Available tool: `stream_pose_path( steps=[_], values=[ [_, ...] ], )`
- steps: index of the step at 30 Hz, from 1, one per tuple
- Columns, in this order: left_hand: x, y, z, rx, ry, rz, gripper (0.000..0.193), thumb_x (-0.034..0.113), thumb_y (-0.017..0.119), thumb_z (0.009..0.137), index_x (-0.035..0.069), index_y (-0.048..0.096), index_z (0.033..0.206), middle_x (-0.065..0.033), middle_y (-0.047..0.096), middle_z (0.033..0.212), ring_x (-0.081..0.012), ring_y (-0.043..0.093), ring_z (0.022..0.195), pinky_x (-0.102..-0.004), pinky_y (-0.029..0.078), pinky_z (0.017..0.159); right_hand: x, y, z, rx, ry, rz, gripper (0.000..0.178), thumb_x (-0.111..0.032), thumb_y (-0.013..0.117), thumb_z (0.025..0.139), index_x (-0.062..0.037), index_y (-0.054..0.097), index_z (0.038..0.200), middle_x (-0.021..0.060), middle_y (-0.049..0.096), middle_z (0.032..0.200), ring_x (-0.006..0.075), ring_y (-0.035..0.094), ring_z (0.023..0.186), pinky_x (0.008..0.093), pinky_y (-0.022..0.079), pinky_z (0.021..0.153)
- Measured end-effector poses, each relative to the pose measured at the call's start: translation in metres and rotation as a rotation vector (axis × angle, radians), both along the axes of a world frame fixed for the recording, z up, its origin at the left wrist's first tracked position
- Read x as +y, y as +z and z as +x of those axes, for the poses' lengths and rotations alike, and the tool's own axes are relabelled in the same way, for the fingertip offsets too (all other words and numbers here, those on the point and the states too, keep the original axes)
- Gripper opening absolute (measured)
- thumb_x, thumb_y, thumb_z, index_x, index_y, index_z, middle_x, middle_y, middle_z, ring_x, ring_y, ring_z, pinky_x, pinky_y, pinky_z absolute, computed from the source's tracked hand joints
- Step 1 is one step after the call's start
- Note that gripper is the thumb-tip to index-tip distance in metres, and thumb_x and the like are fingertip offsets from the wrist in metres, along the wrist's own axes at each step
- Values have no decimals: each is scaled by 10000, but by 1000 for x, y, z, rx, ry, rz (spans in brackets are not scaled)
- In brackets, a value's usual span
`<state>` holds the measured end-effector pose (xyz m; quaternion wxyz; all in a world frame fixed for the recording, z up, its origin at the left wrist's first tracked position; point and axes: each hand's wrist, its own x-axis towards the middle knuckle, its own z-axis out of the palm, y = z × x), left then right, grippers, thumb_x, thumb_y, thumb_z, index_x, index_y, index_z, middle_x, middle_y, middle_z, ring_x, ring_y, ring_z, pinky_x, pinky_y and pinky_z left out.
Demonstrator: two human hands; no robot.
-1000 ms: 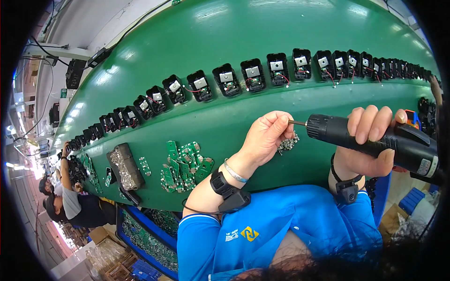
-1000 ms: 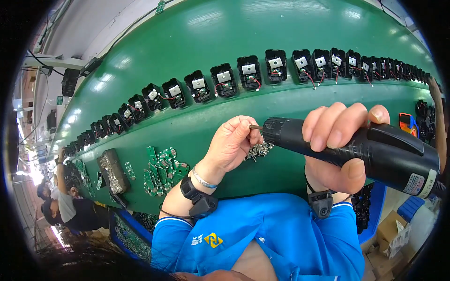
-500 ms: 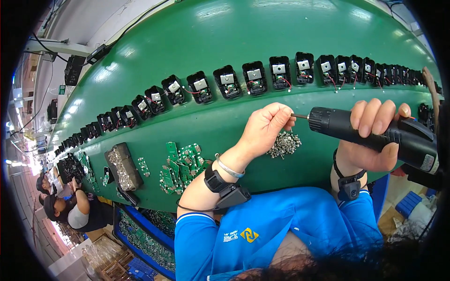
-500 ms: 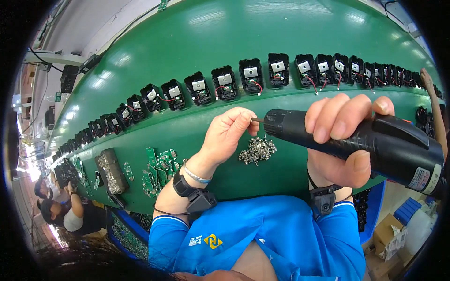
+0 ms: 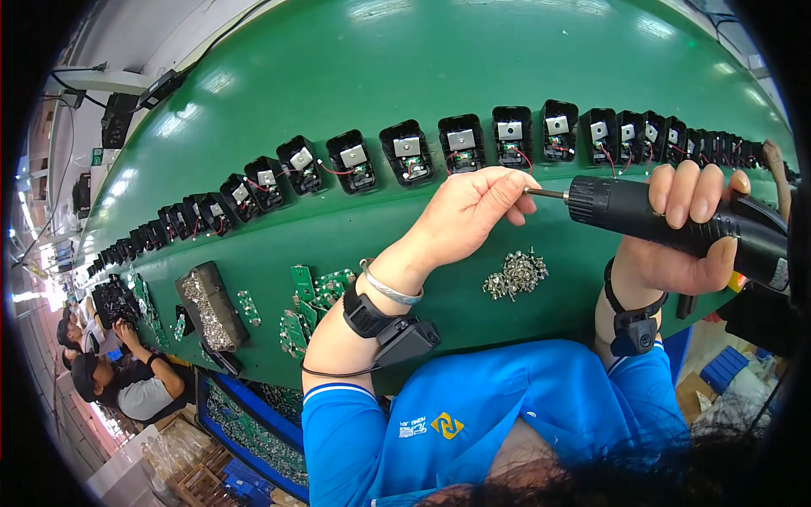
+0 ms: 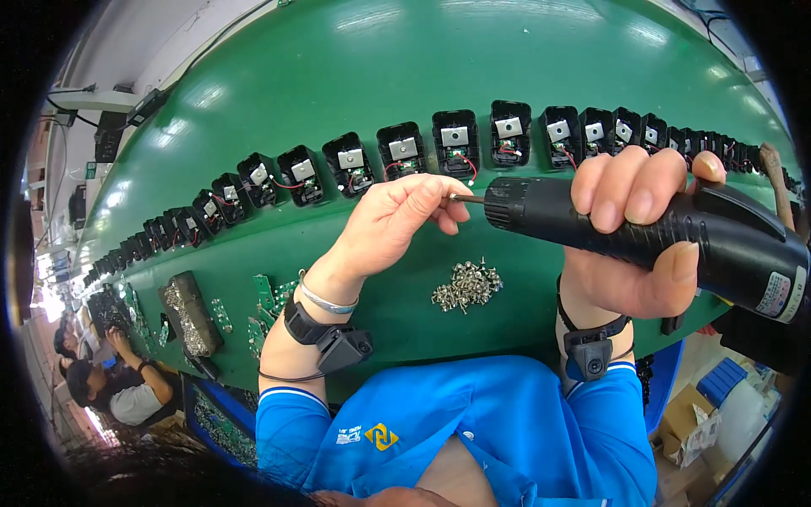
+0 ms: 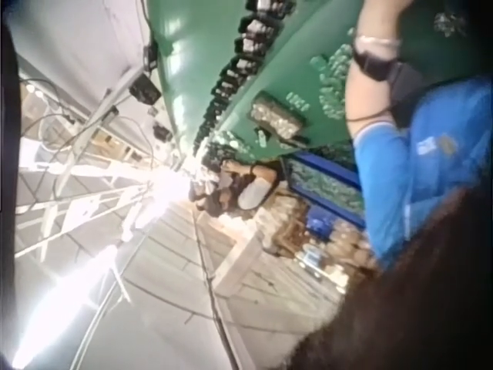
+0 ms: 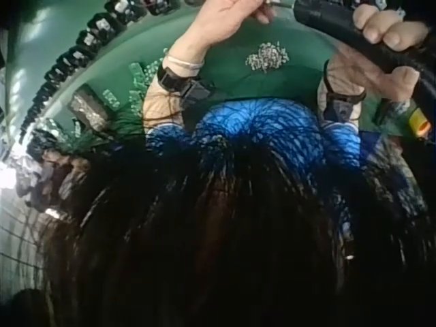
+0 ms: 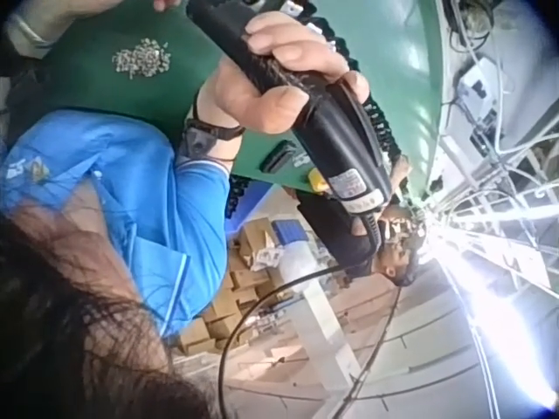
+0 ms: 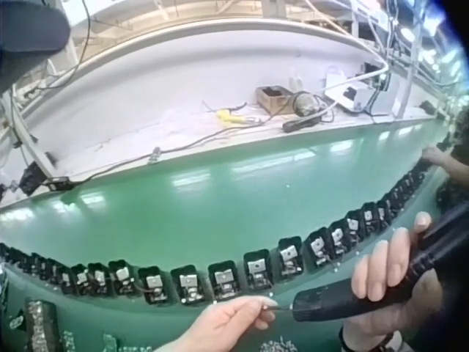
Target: The person picks up a screw from a pile, places it into a black housing, and drives it in using a power screwdriver, repeating this for several units.
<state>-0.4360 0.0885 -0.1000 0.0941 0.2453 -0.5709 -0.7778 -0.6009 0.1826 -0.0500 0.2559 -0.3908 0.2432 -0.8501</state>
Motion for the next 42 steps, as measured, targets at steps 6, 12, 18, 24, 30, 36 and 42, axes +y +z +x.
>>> stream_pose_path(
  steps=[6,12,18,24,30,36,42],
  values=[
    [1,0,-6,8,-53,129,188,126,487,823,8,547,956,-31,564,798,-71,509,691,-200,426,646,4,3,-4,8,-6,13,474,-276,516,714,-69,323,1094,30,424,731,129,429,581,271,364,517],
    [0,7,-4,-89,-65,-103,214,72,524,792,19,537,999,-28,566,800,-64,510,680,-191,430,634,1,1,-5,21,8,0,467,-279,518,718,-73,331,1092,27,428,733,129,432,582,276,367,517],
    [-23,10,1,-135,131,-1175,493,208,701,572,52,510,998,-84,524,849,-233,489,827,-349,404,719,-9,-5,-7,139,-76,7,456,-273,521,726,-101,334,1104,28,455,739,144,453,589,305,383,541],
    [-33,-15,-11,-204,19,-1455,708,273,739,483,19,432,1068,-93,462,1009,-248,395,1016,-424,259,917,-36,-32,7,254,-107,55,385,-226,495,739,-112,379,1088,31,468,751,156,443,622,313,362,577],
    [-43,-37,-11,-256,-74,-1527,707,287,736,485,5,432,1058,-85,470,994,-238,389,1032,-421,235,946,-51,-53,18,319,-141,78,391,-192,489,751,-95,344,1101,55,474,745,172,456,614,338,386,577],
    [-46,-42,-9,-241,-57,-1516,631,262,732,497,13,463,1011,-79,483,947,-227,402,1008,-416,235,947,-57,-65,22,315,-158,115,387,-186,496,754,-91,344,1097,61,480,744,173,459,609,343,389,578],
    [-46,-44,-7,-237,-50,-1516,623,258,733,495,16,466,1004,-73,486,935,-223,408,998,-413,235,947,-59,-68,25,328,-147,108,389,-185,494,755,-86,339,1098,60,478,742,172,460,607,346,391,580]
  ],
)
